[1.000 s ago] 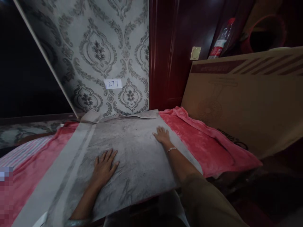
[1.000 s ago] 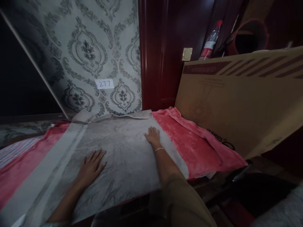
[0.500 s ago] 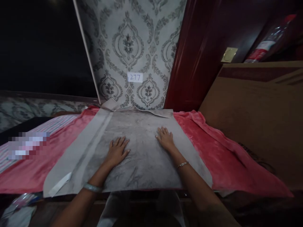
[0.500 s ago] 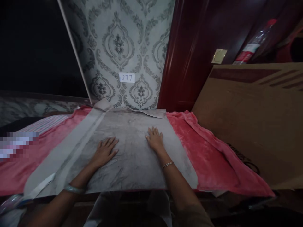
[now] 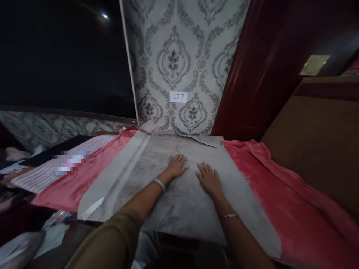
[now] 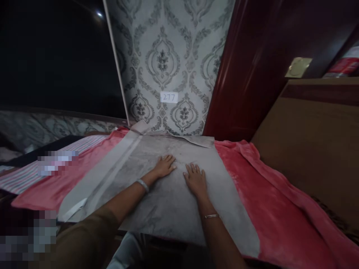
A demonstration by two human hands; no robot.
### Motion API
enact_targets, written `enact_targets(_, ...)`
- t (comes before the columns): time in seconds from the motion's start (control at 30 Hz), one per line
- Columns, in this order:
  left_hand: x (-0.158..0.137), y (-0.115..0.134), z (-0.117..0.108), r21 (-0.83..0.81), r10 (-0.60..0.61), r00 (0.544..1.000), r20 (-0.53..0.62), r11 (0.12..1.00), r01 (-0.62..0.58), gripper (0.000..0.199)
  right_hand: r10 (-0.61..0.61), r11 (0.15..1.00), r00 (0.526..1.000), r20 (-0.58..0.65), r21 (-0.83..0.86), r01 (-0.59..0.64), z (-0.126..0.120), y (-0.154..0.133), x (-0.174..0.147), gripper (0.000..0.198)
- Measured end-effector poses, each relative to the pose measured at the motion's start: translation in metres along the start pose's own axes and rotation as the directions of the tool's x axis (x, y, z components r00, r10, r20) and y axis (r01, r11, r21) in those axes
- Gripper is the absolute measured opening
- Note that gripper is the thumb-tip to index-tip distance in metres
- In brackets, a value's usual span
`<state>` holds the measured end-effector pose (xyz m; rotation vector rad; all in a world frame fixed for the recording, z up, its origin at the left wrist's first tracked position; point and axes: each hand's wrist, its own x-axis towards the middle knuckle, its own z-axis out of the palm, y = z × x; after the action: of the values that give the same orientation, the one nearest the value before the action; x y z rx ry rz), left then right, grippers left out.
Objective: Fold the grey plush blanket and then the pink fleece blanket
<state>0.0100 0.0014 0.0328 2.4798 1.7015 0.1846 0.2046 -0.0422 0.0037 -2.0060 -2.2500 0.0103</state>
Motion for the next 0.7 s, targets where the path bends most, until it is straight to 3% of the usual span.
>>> enact_targets(0.13,0.012,-0.027,0.001,0.018,-0.009,1.000,0.028,1.000,0.008,0.062,-0.001,0.999,1.000,0.010,-0.035,0.001,0.003,0.000,0.000,0.056)
enact_targets(0.27,-0.003,-0.098,-0.019,0.062,-0.194,0.981,0.016,0.979,0.193,0.060,0.000,0.999,1.000,0.013,-0.051,0.001,0.006,0.000,0.001,0.056)
enact_targets(0.33,-0.020,-0.141,-0.033,0.085,-0.323,0.946,-0.002,0.943,0.322,0.060,-0.004,0.998,1.000,0.007,-0.055,0.004,0.007,0.000,0.001,0.056)
enact_targets(0.47,-0.067,-0.210,-0.054,0.115,-0.544,0.836,-0.066,0.828,0.548,0.062,0.003,0.998,1.000,0.017,-0.065,-0.002,0.008,0.001,0.002,0.057)
enact_targets(0.57,-0.090,-0.234,-0.060,0.115,-0.628,0.772,-0.102,0.763,0.636,0.063,0.017,0.997,0.999,0.034,-0.071,-0.015,0.008,0.000,0.003,0.057)
enact_targets(0.7,-0.082,-0.234,-0.056,0.090,-0.687,0.715,-0.133,0.710,0.699,0.059,0.022,0.997,0.999,0.034,-0.072,-0.019,0.011,0.000,0.004,0.057)
